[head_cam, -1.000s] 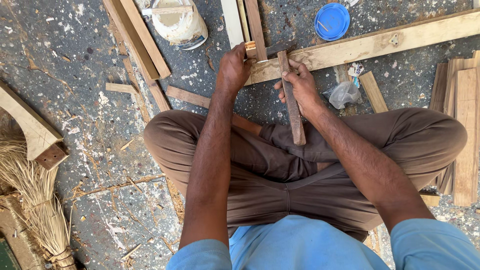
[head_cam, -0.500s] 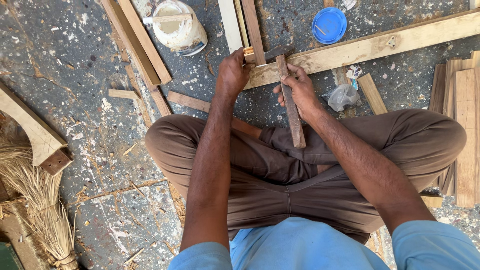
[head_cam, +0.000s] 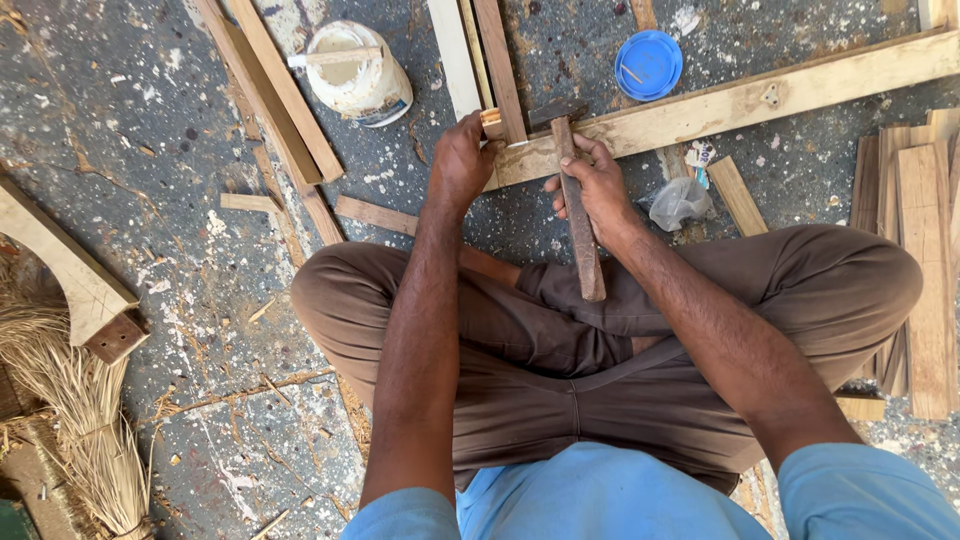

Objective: The person assembles a wooden louvered frame by applying glue to wooden slats and hammering them into the frame by hand and with a hammer.

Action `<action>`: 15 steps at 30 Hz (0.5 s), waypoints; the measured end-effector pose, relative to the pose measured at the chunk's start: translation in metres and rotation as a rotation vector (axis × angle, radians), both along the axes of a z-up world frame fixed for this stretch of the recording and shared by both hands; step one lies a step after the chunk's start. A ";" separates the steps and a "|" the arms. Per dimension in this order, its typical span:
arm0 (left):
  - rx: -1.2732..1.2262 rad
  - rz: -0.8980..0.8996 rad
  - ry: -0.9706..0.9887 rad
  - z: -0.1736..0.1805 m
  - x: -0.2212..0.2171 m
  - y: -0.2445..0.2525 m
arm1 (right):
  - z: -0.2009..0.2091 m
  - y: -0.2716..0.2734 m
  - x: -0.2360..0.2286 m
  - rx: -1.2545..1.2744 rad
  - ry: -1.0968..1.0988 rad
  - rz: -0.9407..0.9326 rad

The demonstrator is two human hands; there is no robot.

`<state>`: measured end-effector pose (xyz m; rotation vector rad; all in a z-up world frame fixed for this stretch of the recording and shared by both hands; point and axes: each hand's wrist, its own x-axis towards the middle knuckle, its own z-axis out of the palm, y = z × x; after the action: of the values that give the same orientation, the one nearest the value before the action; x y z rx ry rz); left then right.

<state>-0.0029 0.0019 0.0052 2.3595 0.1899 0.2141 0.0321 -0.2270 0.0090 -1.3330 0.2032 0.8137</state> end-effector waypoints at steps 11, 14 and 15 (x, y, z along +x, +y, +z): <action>-0.084 0.120 -0.191 0.023 0.039 0.034 | 0.006 -0.001 0.009 -0.064 -0.096 -0.003; -0.036 0.182 -0.290 0.013 0.094 0.060 | 0.006 0.002 0.011 -0.058 -0.104 -0.028; -0.013 0.172 -0.371 0.009 0.116 0.073 | 0.005 0.002 0.012 -0.056 -0.107 -0.038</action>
<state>0.1136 0.0747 0.0143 2.2433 0.2127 0.7226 0.0441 -0.2250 0.0145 -1.4170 0.1670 0.7075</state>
